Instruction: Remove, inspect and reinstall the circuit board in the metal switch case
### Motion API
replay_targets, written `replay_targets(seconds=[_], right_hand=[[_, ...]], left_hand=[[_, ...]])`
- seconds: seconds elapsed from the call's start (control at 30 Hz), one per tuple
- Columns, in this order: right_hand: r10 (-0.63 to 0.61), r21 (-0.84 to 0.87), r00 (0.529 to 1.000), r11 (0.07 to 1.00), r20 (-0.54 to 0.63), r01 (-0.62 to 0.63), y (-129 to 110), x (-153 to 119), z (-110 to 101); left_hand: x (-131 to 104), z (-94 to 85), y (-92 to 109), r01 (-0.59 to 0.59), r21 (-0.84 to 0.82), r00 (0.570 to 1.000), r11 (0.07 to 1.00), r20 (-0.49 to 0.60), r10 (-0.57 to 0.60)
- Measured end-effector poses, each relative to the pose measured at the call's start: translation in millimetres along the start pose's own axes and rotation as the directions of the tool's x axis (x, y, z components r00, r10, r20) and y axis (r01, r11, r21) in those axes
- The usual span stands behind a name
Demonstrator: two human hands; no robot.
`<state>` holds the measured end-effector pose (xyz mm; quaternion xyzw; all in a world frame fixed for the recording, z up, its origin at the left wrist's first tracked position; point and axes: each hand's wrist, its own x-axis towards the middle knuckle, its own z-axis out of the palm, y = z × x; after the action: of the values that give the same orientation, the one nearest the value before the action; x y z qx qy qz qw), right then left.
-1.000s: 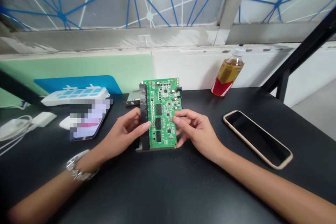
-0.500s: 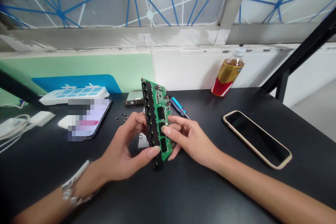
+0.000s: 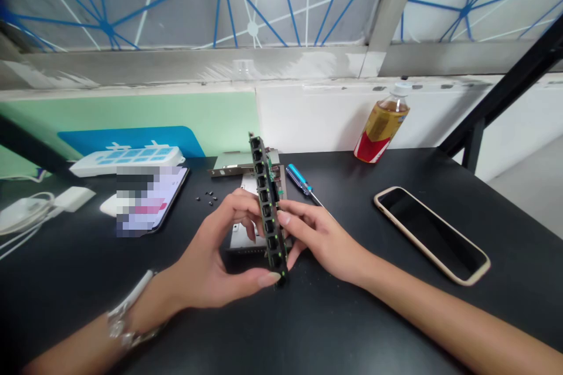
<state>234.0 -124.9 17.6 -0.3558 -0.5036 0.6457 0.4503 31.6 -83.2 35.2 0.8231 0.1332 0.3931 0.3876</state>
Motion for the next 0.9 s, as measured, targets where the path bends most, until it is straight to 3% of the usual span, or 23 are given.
replay_targets(seconds=[0.53,0.7,0.8,0.9], right_hand=[[0.013,0.025,1.000,1.000,0.013,-0.013,1.5,-2.1,-1.6],[-0.013,-0.077,0.993,0.997,-0.120,0.004,4.2,-0.6,0.1],[-0.056,-0.070,0.966,0.997,-0.253,0.040,7.2,0.7,-0.7],[-0.074,-0.068,0.947,0.996,-0.312,0.056,7.5,0.7,-3.2]], left_hand=[[0.0,-0.8,-1.8,0.006,0.017,1.000,1.000,0.016,-0.006],[0.4,-4.3,0.1,0.041,0.013,0.999,0.999,-0.025,-0.040],[1.0,-7.3,-1.4,0.151,0.022,0.982,0.988,-0.115,-0.147],[2.1,-10.2,-6.6,0.298,0.011,0.939,0.955,-0.186,-0.291]])
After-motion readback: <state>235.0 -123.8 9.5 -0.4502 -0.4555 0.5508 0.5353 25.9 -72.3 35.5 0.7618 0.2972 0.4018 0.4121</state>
